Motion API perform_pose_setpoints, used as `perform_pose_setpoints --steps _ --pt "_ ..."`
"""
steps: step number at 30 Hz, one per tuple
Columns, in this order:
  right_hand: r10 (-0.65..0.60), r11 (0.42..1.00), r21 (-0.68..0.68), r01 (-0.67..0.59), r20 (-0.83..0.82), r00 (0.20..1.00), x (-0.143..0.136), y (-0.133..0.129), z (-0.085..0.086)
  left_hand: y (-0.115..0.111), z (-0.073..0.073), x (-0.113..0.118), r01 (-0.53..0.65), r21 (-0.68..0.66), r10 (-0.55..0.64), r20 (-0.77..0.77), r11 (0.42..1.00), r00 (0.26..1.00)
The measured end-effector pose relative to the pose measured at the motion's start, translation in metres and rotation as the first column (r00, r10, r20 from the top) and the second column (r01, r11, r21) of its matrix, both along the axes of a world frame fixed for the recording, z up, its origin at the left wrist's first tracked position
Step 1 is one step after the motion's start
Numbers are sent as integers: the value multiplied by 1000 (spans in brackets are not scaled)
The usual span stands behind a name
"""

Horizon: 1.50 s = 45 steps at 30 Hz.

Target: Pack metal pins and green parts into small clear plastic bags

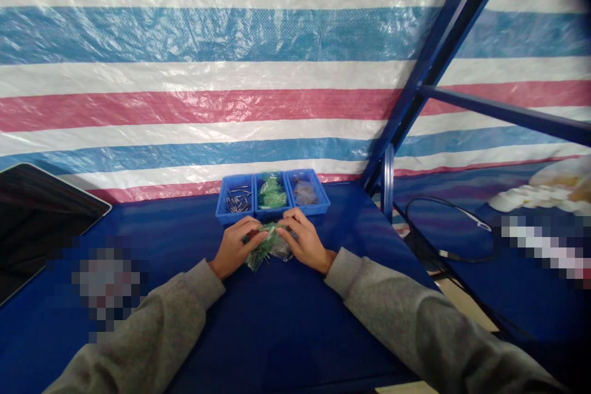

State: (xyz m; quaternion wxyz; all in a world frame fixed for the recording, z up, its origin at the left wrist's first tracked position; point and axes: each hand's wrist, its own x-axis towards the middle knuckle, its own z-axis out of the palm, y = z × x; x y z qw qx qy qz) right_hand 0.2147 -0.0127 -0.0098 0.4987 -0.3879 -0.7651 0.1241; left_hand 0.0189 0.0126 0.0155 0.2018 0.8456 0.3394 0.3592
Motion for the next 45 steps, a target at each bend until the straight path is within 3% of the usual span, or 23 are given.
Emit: perform_pose_setpoints --steps 6,14,24,32,45 --pt "66 998 -8 -66 41 997 0 2 1 2 -8 -4 -74 -118 82 63 990 995" --pt "65 997 -51 -62 57 996 1 3 0 2 -12 -4 -1 -210 33 146 978 989" --pt "58 998 -39 -55 90 994 0 3 0 1 -14 -5 -39 -89 50 120 995 991" --pt "66 996 -65 -62 56 996 0 4 -2 2 -16 -3 -21 -85 38 206 996 978" --pt "77 996 -56 -73 66 995 1 3 -1 3 -17 -3 -31 -75 43 156 997 987"
